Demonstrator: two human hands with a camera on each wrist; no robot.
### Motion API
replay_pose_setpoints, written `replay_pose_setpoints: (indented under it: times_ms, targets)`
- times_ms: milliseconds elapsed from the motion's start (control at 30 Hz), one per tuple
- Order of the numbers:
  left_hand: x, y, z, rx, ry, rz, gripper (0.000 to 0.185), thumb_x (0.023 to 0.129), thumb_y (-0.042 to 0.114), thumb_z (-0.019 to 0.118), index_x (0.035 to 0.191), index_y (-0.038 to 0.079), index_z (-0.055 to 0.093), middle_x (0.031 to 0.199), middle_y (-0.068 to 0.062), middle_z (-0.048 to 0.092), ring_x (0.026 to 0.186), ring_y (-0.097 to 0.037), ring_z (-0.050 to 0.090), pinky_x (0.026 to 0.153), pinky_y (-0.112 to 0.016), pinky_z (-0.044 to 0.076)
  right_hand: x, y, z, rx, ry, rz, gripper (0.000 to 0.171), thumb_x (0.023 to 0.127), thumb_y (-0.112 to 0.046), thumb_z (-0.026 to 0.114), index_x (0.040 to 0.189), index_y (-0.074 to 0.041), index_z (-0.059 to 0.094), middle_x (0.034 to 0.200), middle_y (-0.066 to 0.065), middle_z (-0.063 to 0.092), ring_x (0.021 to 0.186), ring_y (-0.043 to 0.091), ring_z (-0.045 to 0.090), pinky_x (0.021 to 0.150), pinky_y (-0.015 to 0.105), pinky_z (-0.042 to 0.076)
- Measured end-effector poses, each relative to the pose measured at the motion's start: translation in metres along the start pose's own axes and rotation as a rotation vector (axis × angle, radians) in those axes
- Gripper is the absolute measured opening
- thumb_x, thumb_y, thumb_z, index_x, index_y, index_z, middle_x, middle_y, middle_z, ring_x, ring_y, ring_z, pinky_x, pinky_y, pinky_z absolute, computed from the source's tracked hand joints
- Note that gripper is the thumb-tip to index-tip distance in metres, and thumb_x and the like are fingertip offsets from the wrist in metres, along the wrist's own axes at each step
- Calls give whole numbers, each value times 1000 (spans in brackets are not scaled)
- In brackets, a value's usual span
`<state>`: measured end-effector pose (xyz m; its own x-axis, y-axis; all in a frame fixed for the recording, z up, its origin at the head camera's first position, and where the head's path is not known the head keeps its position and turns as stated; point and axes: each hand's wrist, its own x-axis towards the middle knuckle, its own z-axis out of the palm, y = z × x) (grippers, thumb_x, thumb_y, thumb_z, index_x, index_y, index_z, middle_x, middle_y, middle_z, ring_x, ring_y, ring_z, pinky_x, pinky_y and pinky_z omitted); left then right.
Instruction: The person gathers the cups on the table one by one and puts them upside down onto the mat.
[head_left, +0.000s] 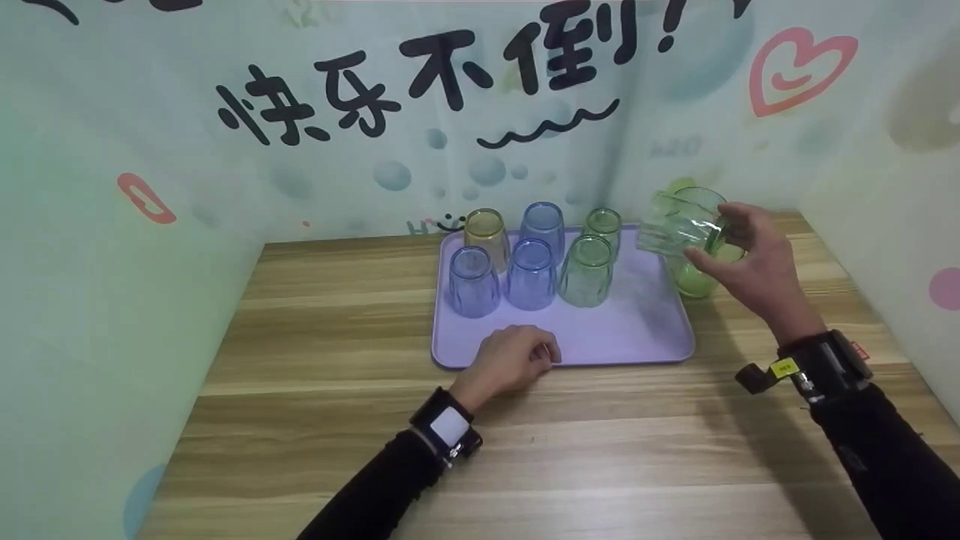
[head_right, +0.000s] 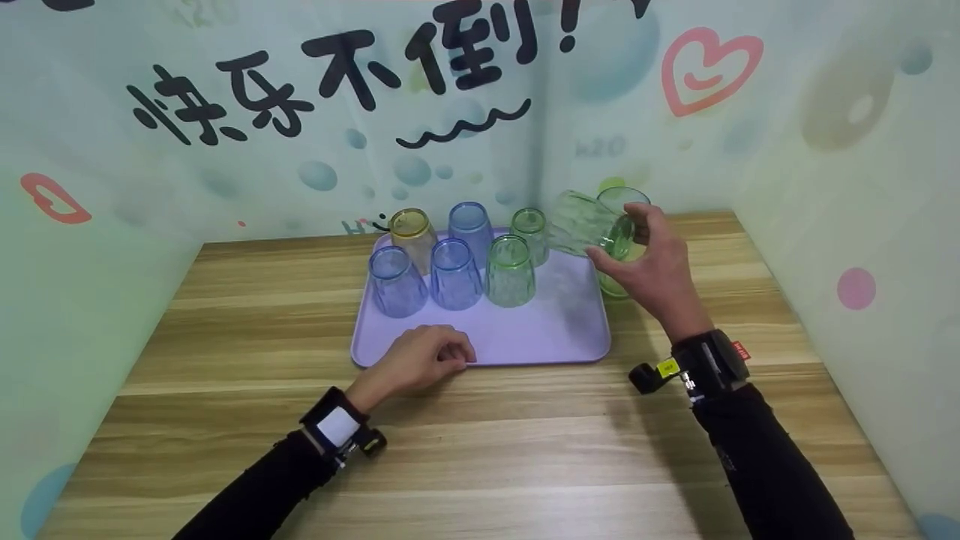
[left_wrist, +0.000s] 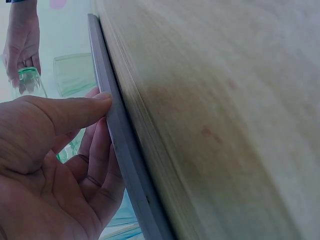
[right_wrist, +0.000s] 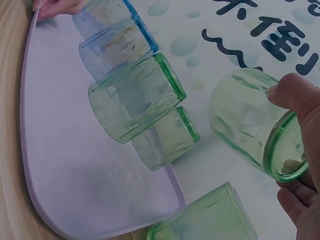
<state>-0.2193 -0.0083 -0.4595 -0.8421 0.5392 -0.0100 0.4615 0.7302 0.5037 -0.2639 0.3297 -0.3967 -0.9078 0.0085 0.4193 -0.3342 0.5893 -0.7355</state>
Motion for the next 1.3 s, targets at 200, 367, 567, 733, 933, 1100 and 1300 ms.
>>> replay_pose_setpoints:
  times_ms: [200, 367, 567, 733, 933, 1100, 1300]
  targets:
    - [0, 0, -1, 10, 6, 8, 11, 83, 16, 66, 89, 25, 70, 78, 17, 60, 77, -5, 56, 66, -30, 43, 3, 1, 4, 0, 2, 2, 75, 74, -28, 80, 132, 0, 42, 122, 13, 52, 109, 26, 50, 95, 30, 38]
    - [1, 1, -1, 8, -1, 0, 12, 83, 15, 67, 89, 25, 70, 79, 17, 61, 77, -5, 56, 66, -29, 43, 6, 3, 8, -21, 3, 3, 77, 72, -32, 80, 132, -1, 43, 124, 13, 52, 110, 26, 50, 96, 33, 38]
    - [1, 0, -1, -2, -8, -10, 13, 82, 15, 67, 89, 25, 70, 79, 17, 61, 77, -5, 56, 66, -29, 43, 9, 5, 14, -26, -7, 0, 77, 72, -33, 81, 131, -1, 43, 124, 13, 53, 112, 26, 50, 95, 33, 39]
    - [0, 1, -1, 2, 0, -5, 12, 83, 14, 67, 89, 25, 70, 79, 16, 61, 77, -5, 56, 67, -30, 43, 10, 6, 19, -24, -8, -28, 74, 71, -32, 81, 129, -2, 45, 121, 12, 56, 110, 26, 52, 94, 32, 40]
    - [0, 2, -2, -1, -4, -2, 13, 82, 13, 66, 88, 24, 70, 79, 15, 61, 77, -7, 56, 66, -30, 44, 12, 8, 23, -34, -17, -39, 72, 71, -33, 81, 127, -3, 47, 117, 10, 58, 107, 24, 53, 92, 32, 40]
    - [0, 1, -1, -1, -10, -18, 14, 82, 14, 66, 88, 25, 70, 78, 15, 62, 76, -5, 55, 65, -31, 43, 12, 10, 26, -43, -9, -62, 72, 70, -33, 82, 126, -1, 49, 114, 11, 57, 105, 26, 53, 90, 36, 40]
    - [1, -1, 1, 4, -9, -29, 13, 82, 15, 66, 88, 27, 70, 77, 18, 60, 75, -4, 55, 64, -30, 43, 11, 15, 34, -80, -28, -101, 74, 69, -36, 82, 125, -1, 50, 113, 12, 58, 103, 26, 54, 87, 43, 41]
